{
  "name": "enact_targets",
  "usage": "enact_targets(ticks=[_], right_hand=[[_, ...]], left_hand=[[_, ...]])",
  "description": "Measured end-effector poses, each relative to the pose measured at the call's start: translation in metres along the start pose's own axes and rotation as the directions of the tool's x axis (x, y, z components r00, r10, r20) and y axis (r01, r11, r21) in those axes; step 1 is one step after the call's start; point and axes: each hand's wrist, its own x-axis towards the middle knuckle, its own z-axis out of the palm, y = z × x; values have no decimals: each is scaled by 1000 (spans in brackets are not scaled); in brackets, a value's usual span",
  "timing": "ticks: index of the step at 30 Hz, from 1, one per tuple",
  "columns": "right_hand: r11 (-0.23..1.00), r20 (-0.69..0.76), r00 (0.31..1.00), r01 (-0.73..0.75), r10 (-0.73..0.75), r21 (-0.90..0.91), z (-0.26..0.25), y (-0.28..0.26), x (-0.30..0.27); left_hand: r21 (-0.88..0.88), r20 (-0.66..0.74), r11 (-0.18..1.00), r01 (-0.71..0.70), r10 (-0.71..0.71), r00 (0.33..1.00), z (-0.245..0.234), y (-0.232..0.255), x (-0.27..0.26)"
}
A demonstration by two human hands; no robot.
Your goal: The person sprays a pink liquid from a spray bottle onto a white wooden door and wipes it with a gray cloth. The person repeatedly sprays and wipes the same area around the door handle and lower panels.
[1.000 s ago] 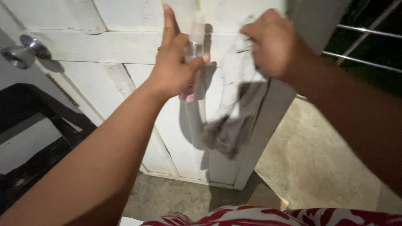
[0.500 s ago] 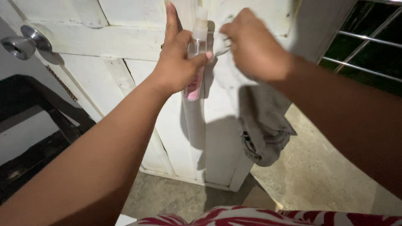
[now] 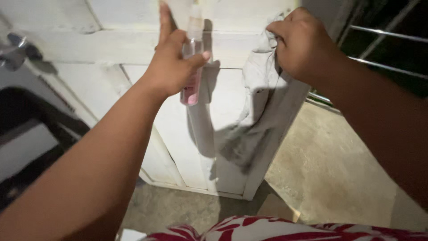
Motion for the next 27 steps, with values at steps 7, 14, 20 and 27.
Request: enact_targets(ticks=[7, 14, 20, 27], right_hand=[[991, -40, 997, -60, 65, 123, 4, -19, 2], [926, 24, 936, -351, 351, 137, -41, -11, -41], [864, 77, 864, -501, 497, 51, -46, 43, -18], [833, 235, 873, -481, 427, 273, 26, -11, -92]], left_hand=[[167, -63, 974, 155, -147, 987, 13, 28, -15], [235, 30, 971, 40, -48, 998, 44, 62, -14], [230, 121, 973, -8, -21, 992, 69, 75, -4], [272, 172, 959, 84, -134, 976, 63, 75, -7]])
